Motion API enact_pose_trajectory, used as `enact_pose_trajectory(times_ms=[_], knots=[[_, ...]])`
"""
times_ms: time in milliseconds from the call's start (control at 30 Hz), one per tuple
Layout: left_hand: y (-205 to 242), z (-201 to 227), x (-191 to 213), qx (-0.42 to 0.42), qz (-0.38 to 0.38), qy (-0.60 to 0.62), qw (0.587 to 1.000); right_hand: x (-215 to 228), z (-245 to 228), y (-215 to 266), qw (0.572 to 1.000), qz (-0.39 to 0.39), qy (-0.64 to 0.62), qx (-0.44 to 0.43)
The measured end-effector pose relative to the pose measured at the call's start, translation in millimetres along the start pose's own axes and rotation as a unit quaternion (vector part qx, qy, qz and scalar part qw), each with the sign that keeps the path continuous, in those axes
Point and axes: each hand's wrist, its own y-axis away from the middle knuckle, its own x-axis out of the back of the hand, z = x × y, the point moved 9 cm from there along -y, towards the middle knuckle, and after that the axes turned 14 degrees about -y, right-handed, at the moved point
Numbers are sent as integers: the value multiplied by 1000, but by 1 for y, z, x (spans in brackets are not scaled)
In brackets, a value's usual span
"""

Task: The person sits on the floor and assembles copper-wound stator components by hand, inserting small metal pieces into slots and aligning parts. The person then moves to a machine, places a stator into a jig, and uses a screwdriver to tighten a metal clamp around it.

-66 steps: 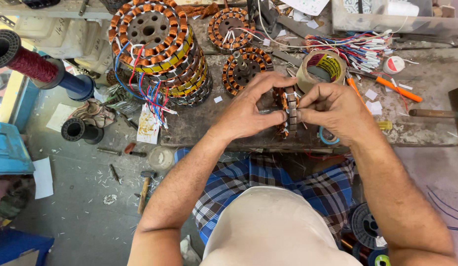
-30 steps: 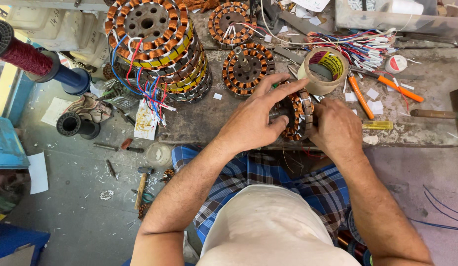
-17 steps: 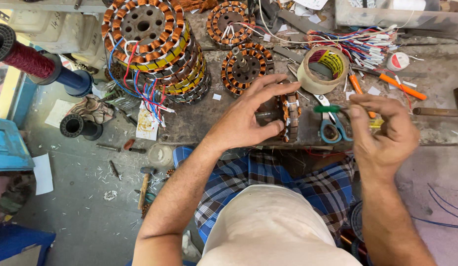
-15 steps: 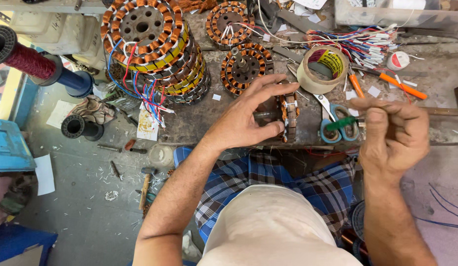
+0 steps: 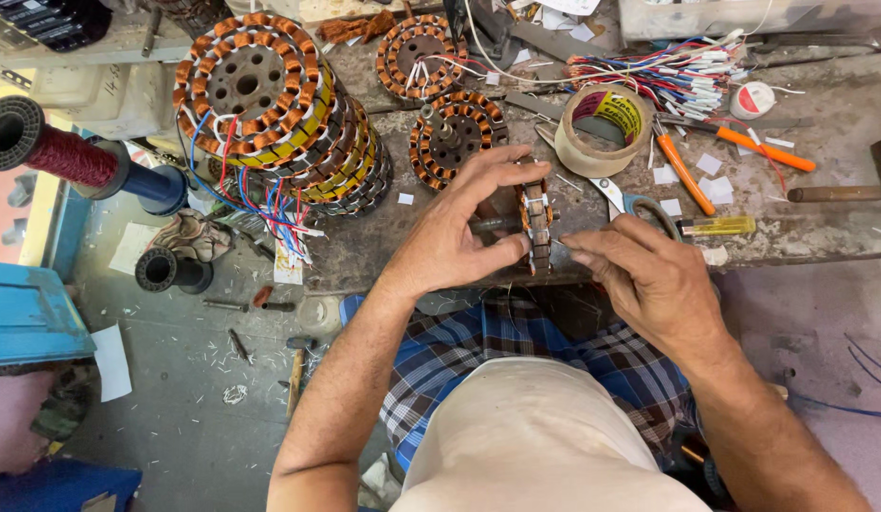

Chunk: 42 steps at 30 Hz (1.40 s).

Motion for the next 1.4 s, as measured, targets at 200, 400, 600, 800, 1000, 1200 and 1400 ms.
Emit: enact_pose_trajectory(times_ms=[200,400,600,800,1000,1200,1400], knots=[[-3,2,1,5,-3,-9,1000,-2,-10,-9,999,-12,24,22],[-6,-1,-5,19,-12,-19,1000,-2,-12,-17,995,-37,85,19],[-8,-4,-4,15,-1,-4,1000,-1,-18,-23,995,-40,88,32],[-7,-10,-11,12,-10,-6,1000,-5,-13,-23,994,-62,81,24],[-5,-11,-11,18,-31,1,999,-3,-6,-27,997,-71,15,23],[-7,-8,-13,-36,-51,5,998,-5,4,-29,992,-117,49,16],[-7,-12,-13,-15,-17,-2,1000,-4,0,-30,991,-108,77,33]])
